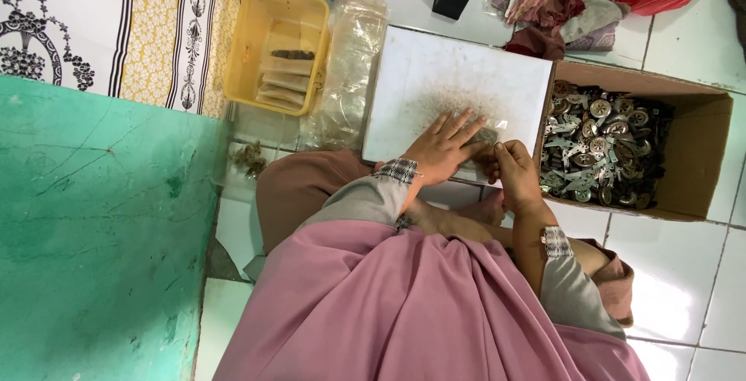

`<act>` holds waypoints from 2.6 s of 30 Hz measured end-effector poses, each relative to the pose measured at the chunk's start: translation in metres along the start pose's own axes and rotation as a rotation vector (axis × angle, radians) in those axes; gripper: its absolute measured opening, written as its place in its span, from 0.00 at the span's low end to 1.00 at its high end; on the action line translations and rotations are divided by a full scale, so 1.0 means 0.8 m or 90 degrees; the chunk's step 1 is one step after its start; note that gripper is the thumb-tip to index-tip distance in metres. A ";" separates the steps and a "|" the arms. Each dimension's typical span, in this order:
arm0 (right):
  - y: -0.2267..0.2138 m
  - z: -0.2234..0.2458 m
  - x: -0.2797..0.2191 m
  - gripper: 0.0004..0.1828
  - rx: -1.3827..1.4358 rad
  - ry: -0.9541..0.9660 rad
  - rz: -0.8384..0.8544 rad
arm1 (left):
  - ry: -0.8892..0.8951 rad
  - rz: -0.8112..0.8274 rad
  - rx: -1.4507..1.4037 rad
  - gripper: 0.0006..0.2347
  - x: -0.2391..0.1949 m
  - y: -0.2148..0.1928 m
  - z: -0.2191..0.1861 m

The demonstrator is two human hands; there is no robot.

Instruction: The person sits on the floor and packs small metal hardware pieces into a clear plastic bag. They place the bagged items into a yellow plastic container and then wipe the white work surface with a red cloth.

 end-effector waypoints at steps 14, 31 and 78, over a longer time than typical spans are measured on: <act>0.012 0.031 -0.014 0.13 -0.196 0.052 -0.042 | -0.048 0.095 -0.018 0.27 -0.006 0.004 -0.006; 0.014 0.005 -0.001 0.18 -0.417 0.002 -0.101 | -0.074 0.078 -0.054 0.27 -0.009 0.007 -0.003; 0.032 -0.054 -0.002 0.32 -0.675 -0.232 -0.040 | -0.031 0.158 0.007 0.32 -0.021 0.013 0.005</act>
Point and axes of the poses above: each hand's wrist, its own x-axis towards the middle knuckle, its own y-axis out of the palm, z = x × y, the point moved 2 cm from there along x, towards the middle knuckle, and after that the axes turned 5 degrees about -x, right-handed, at the moved point
